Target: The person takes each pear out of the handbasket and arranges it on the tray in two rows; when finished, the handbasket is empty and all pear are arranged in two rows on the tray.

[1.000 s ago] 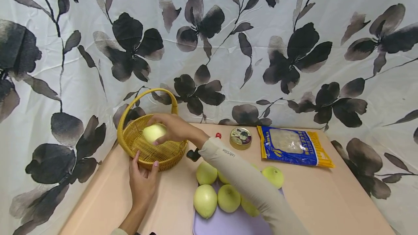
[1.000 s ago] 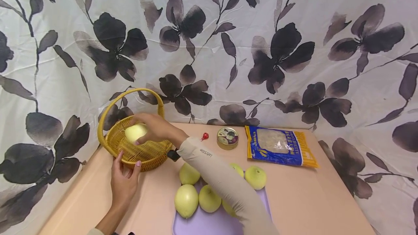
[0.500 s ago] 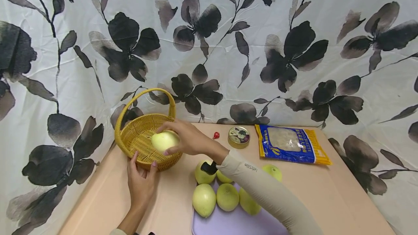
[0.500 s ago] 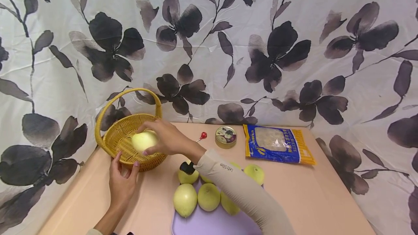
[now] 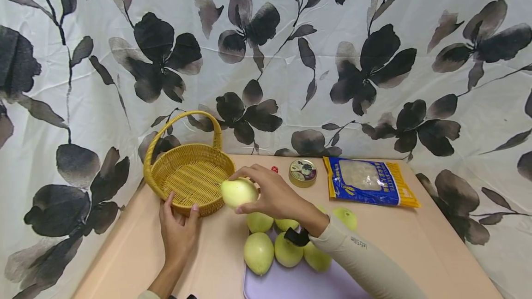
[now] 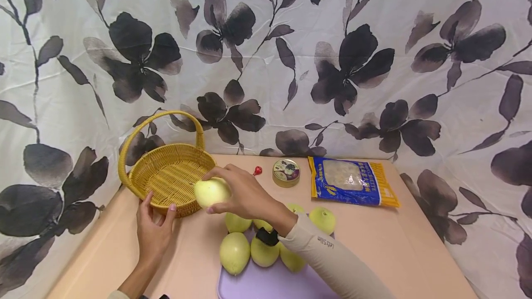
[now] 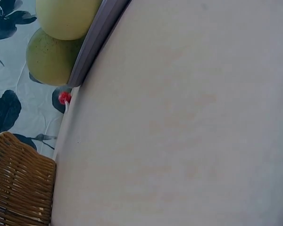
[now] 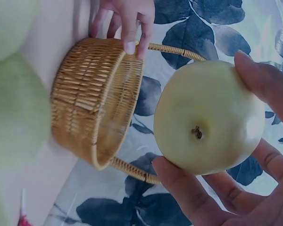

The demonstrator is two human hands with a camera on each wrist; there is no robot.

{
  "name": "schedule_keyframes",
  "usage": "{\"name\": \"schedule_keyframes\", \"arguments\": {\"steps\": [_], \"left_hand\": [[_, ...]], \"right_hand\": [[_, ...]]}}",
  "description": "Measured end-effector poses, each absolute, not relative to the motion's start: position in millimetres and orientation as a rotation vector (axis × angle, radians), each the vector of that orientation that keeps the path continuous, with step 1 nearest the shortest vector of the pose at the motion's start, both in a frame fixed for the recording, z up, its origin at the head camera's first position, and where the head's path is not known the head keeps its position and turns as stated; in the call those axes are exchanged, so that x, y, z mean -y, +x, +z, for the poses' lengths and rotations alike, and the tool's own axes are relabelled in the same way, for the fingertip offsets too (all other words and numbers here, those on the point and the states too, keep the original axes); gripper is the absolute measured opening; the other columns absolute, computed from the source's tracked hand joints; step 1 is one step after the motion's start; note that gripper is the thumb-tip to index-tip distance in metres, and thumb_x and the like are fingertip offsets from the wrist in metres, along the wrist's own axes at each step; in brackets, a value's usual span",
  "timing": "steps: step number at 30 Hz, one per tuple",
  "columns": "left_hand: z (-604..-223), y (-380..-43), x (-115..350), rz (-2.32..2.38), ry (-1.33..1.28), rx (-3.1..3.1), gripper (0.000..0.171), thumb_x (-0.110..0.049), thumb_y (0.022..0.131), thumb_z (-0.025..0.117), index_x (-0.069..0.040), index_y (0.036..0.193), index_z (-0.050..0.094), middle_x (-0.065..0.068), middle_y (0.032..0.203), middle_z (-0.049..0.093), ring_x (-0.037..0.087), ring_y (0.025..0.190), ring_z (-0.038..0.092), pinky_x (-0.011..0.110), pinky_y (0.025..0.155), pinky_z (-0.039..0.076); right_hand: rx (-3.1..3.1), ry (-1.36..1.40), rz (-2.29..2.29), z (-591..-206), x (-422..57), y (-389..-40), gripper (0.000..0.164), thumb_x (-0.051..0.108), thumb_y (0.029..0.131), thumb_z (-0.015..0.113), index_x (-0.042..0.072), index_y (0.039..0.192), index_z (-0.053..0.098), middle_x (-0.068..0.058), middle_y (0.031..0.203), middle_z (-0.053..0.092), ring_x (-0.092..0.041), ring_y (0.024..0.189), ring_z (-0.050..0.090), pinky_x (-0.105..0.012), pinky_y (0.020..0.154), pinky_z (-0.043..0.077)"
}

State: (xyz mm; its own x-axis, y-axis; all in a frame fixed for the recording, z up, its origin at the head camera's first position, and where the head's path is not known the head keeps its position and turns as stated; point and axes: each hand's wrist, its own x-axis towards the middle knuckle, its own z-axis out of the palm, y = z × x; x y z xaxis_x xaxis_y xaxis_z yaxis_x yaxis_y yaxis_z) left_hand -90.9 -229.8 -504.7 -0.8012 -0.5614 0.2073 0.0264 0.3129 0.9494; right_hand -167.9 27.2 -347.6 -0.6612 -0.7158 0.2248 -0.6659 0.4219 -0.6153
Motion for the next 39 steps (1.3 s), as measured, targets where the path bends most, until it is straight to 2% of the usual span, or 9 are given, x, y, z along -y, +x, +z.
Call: {"name": "schedule_keyframes", "arguments": {"steps": [8, 14, 20, 23, 26, 29, 32, 36, 39], "left_hand": [[-504.3, -91.4, 230.2, -1.538, 0.465, 2.076, 0.082, -0.026, 0.105, 0.068, -0.021, 0.171, 0.019, 0.015, 0.176, 0.012, 0.046, 0.157, 0.031, 0.063, 0.119, 0.041], [-505.5, -92.8, 231.2, -1.529, 0.463, 2.077, 0.082, -0.025, 0.105, 0.069, -0.021, 0.171, 0.019, 0.015, 0.175, 0.015, 0.046, 0.157, 0.032, 0.062, 0.119, 0.042], [-506.5, -92.7, 232.2, -1.521, 0.466, 2.078, 0.083, -0.024, 0.104, 0.071, -0.024, 0.170, 0.021, 0.013, 0.174, 0.018, 0.042, 0.154, 0.037, 0.042, 0.119, 0.044], [-506.6, -92.9, 231.9, -1.530, 0.466, 2.076, 0.084, -0.024, 0.104, 0.071, -0.023, 0.171, 0.021, 0.013, 0.176, 0.014, 0.042, 0.155, 0.036, 0.042, 0.119, 0.043], [-507.4, -93.5, 231.3, -1.539, 0.471, 2.079, 0.084, -0.025, 0.105, 0.069, -0.021, 0.171, 0.019, 0.013, 0.177, 0.011, 0.045, 0.156, 0.034, 0.053, 0.120, 0.041], [-507.9, -93.6, 230.9, -1.537, 0.472, 2.081, 0.084, -0.025, 0.105, 0.069, -0.020, 0.171, 0.019, 0.013, 0.177, 0.011, 0.045, 0.157, 0.032, 0.058, 0.118, 0.041], [-507.8, -93.2, 230.6, -1.529, 0.469, 2.079, 0.084, -0.024, 0.104, 0.070, -0.021, 0.171, 0.020, 0.012, 0.176, 0.013, 0.043, 0.157, 0.032, 0.052, 0.119, 0.043], [-507.2, -92.8, 230.7, -1.516, 0.472, 2.080, 0.083, -0.026, 0.104, 0.071, -0.022, 0.170, 0.022, 0.012, 0.176, 0.015, 0.040, 0.157, 0.034, 0.039, 0.119, 0.044], [-507.2, -92.4, 231.8, -1.505, 0.495, 2.085, 0.081, -0.029, 0.104, 0.070, -0.022, 0.170, 0.023, 0.012, 0.176, 0.014, 0.039, 0.156, 0.035, 0.041, 0.119, 0.043]], "right_hand": [[-2.719, -1.200, -1.088, -358.0, -65.0, -143.6, 0.066, 0.033, 0.076, 0.098, 0.037, 0.134, 0.066, 0.011, 0.133, 0.064, -0.012, 0.117, 0.061, -0.037, 0.094, 0.053], [-2.767, -1.027, -1.136, -365.4, -90.8, -126.3, 0.067, 0.034, 0.076, 0.098, 0.041, 0.134, 0.066, 0.018, 0.132, 0.063, -0.010, 0.114, 0.063, -0.035, 0.090, 0.058], [-2.849, -0.869, -1.137, -375.1, -118.6, -113.9, 0.069, 0.031, 0.075, 0.099, 0.045, 0.134, 0.064, 0.019, 0.131, 0.061, -0.011, 0.115, 0.064, -0.034, 0.087, 0.062], [-2.924, -0.778, -1.110, -379.2, -134.2, -108.2, 0.071, 0.033, 0.073, 0.100, 0.046, 0.133, 0.064, 0.018, 0.128, 0.062, -0.010, 0.112, 0.064, -0.032, 0.085, 0.061], [-3.001, -0.682, -1.066, -383.7, -149.5, -102.7, 0.070, 0.035, 0.070, 0.101, 0.044, 0.131, 0.066, 0.015, 0.126, 0.065, -0.013, 0.111, 0.064, -0.033, 0.084, 0.059], [-3.060, -0.571, -1.022, -388.0, -164.5, -96.7, 0.068, 0.037, 0.070, 0.101, 0.042, 0.129, 0.067, 0.009, 0.131, 0.066, -0.020, 0.118, 0.066, -0.037, 0.084, 0.059], [-3.088, -0.457, -0.997, -392.3, -179.6, -90.0, 0.067, 0.039, 0.071, 0.100, 0.040, 0.130, 0.067, 0.006, 0.135, 0.066, -0.026, 0.123, 0.067, -0.038, 0.083, 0.061], [-3.076, -0.308, -0.988, -400.1, -197.3, -82.9, 0.068, 0.039, 0.072, 0.100, 0.038, 0.131, 0.067, 0.003, 0.131, 0.067, -0.026, 0.119, 0.068, -0.036, 0.081, 0.064], [-3.016, -0.181, -0.999, -407.9, -207.2, -79.9, 0.069, 0.039, 0.071, 0.100, 0.035, 0.132, 0.068, 0.000, 0.131, 0.066, -0.027, 0.117, 0.067, -0.039, 0.082, 0.066]]}}
